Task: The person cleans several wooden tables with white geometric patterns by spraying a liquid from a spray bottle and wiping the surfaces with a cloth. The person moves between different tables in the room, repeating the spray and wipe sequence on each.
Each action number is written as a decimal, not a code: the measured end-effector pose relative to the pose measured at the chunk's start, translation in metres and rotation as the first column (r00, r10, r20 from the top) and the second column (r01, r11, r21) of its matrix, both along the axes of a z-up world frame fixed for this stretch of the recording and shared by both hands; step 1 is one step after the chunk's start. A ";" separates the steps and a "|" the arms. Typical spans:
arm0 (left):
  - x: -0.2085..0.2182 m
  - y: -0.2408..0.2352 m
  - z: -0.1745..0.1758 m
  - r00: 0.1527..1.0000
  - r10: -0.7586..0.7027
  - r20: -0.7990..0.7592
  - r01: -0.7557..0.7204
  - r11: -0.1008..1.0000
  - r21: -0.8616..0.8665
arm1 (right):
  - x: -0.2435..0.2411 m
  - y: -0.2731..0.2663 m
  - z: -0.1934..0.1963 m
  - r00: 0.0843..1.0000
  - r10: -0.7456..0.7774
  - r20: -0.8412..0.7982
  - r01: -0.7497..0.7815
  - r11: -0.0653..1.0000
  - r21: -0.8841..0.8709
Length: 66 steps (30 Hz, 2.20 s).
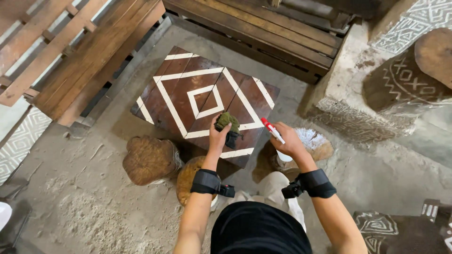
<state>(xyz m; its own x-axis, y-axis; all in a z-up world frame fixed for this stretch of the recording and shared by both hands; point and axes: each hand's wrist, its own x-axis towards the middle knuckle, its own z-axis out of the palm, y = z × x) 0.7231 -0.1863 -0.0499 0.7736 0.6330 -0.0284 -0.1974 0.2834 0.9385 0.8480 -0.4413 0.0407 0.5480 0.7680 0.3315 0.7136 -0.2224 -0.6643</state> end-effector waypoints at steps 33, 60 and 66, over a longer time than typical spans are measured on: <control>0.343 0.196 -0.347 0.611 0.435 -0.662 -0.036 0.850 0.525 | 0.421 0.327 -0.393 0.985 0.072 -0.158 -0.135 0.889 -0.438; 0.558 0.316 -0.572 0.693 0.374 -0.617 0.588 0.203 0.783 | 0.475 0.360 -0.460 0.945 -0.017 -0.326 0.050 0.994 0.094; 0.534 0.255 -0.512 0.810 0.126 -0.573 0.570 0.060 0.819 | 0.460 0.360 -0.457 0.966 0.034 -0.257 -0.023 0.999 0.046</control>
<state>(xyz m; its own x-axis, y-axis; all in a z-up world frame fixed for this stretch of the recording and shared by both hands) 1.2576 0.0687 -0.5615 0.9836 0.1634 0.0764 0.1305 -0.9371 0.3239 1.3083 -0.0811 -0.4165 0.5972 0.7728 0.2149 0.5228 -0.1718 -0.8350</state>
